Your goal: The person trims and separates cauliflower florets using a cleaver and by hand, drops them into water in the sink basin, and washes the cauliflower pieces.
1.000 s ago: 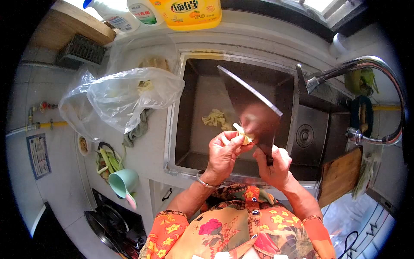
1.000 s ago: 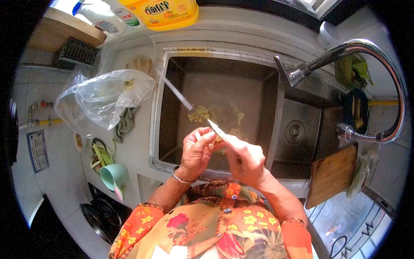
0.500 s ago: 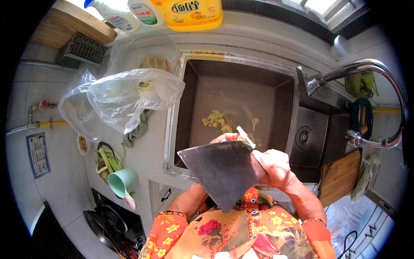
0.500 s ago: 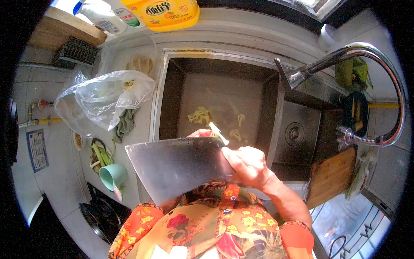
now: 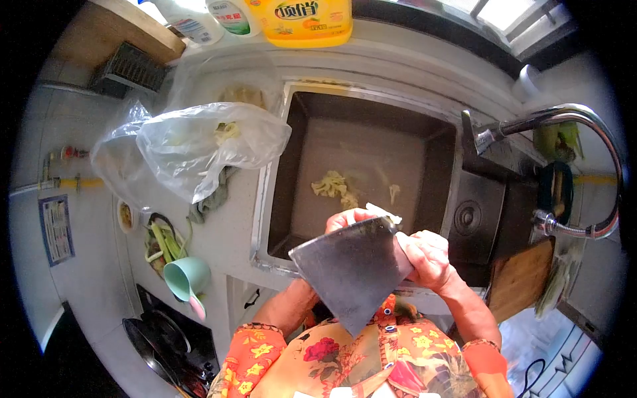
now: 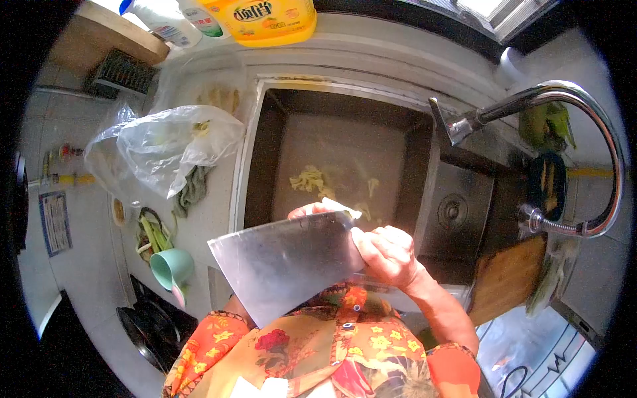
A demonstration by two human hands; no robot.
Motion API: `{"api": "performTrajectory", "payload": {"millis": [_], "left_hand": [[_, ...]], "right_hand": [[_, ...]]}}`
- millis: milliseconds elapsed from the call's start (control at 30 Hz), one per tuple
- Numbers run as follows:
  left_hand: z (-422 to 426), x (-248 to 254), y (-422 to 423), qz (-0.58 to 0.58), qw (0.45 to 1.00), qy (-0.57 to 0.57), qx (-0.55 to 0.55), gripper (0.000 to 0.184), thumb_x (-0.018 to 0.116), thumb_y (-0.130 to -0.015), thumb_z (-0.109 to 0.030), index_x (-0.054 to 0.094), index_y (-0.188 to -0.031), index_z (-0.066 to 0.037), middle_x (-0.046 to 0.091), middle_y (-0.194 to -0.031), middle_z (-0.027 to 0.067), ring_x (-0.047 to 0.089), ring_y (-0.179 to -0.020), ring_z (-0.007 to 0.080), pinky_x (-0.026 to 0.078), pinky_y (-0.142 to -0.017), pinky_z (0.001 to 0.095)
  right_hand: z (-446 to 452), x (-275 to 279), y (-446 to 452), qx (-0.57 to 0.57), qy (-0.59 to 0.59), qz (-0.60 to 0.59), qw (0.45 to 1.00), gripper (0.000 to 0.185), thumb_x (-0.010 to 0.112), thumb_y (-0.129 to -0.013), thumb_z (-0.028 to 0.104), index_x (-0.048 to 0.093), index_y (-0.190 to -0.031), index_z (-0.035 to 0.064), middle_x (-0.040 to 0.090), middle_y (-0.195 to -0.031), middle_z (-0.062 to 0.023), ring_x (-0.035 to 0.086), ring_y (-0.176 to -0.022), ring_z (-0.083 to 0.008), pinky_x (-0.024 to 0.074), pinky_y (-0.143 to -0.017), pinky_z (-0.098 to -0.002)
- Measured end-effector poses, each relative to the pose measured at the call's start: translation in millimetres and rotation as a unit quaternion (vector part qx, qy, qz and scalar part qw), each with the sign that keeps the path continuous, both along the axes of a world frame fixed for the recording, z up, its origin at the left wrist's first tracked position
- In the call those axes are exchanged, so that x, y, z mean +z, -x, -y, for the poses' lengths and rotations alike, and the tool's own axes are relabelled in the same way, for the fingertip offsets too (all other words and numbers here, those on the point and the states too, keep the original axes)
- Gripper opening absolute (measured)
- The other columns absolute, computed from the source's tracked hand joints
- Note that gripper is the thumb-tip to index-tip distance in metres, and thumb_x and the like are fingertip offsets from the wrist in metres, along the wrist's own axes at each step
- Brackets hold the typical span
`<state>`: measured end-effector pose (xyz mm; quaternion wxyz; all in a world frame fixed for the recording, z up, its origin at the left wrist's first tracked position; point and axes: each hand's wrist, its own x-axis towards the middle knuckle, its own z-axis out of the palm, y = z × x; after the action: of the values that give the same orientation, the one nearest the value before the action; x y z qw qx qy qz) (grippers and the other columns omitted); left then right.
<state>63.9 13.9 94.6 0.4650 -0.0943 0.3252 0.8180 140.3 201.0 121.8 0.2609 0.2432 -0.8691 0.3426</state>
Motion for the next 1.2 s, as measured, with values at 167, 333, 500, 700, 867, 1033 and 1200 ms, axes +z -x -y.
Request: {"api": "performTrajectory", "payload": {"millis": [167,333,500,700,867,1033,1200], "left_hand": [[-3,-4,1,0.096,0.995,0.003,0.006,0.02,0.064,-0.087,-0.015,0.06,-0.097,0.001,0.067,-0.089,0.0097,0.064,-0.076,0.0121,0.054,-0.067,0.0238],[-5,17,13,0.168,0.985,0.008,-0.032,0.017,0.062,-0.088,-0.015,0.06,-0.096,0.0,0.067,-0.086,0.0093,0.063,-0.074,0.0123,0.053,-0.065,0.0238],[2,0,2,0.066,0.996,-0.056,0.011,0.016,0.067,-0.085,-0.013,0.062,-0.095,-0.001,0.068,-0.087,0.0087,0.063,-0.071,0.0107,0.054,-0.063,0.0247],[0,3,-1,0.021,0.999,-0.026,0.002,0.021,0.07,-0.083,-0.015,0.062,-0.095,0.0,0.068,-0.087,0.007,0.063,-0.072,0.0092,0.053,-0.063,0.0241],[2,-14,9,0.044,0.991,-0.12,-0.028,0.021,0.071,-0.081,-0.012,0.063,-0.095,0.0,0.068,-0.088,0.0078,0.064,-0.074,0.0111,0.054,-0.066,0.0257],[5,6,4,-0.067,0.993,-0.058,-0.076,0.02,0.069,-0.081,-0.007,0.061,-0.098,0.001,0.067,-0.09,0.0121,0.067,-0.08,0.0224,0.056,-0.073,0.0342],[7,-28,19,0.014,1.0,0.02,-0.001,0.026,0.065,-0.082,-0.006,0.054,-0.105,0.002,0.063,-0.098,0.019,0.065,-0.09,0.0269,0.056,-0.074,0.0359]], "right_hand": [[4,6,5,-0.002,0.023,0.013,1.0,0.035,0.061,-0.068,-0.004,0.058,-0.103,-0.0053,0.062,-0.071,-0.0108,0.06,-0.055,-0.0207,0.0458,-0.047,-0.0303],[4,3,7,0.012,0.028,0.024,0.999,0.035,0.061,-0.068,-0.002,0.059,-0.103,-0.0054,0.062,-0.072,-0.0104,0.06,-0.056,-0.0204,0.0462,-0.048,-0.0306],[-2,0,7,0.025,0.005,0.036,0.999,0.038,0.061,-0.064,0.001,0.059,-0.102,-0.005,0.062,-0.072,-0.0096,0.06,-0.056,-0.021,0.0471,-0.05,-0.0308],[-14,-5,7,0.055,0.01,0.038,0.998,0.04,0.062,-0.062,0.002,0.059,-0.101,-0.0036,0.061,-0.072,-0.0097,0.06,-0.058,-0.0225,0.0477,-0.051,-0.0336],[-23,-13,10,0.055,-0.016,0.047,0.997,0.041,0.062,-0.062,0.002,0.058,-0.103,-0.0033,0.061,-0.071,-0.0103,0.06,-0.058,-0.0234,0.0478,-0.051,-0.0343],[-33,-31,12,0.022,0.001,0.144,0.989,0.037,0.059,-0.068,-0.008,0.058,-0.104,-0.003,0.062,-0.073,-0.0123,0.06,-0.057,-0.0252,0.0491,-0.052,-0.0342],[-29,-27,18,-0.084,0.077,0.18,0.977,0.024,0.058,-0.082,-0.006,0.058,-0.105,-0.0034,0.058,-0.065,-0.0112,0.06,-0.053,-0.0189,0.0459,-0.048,-0.028]]}}
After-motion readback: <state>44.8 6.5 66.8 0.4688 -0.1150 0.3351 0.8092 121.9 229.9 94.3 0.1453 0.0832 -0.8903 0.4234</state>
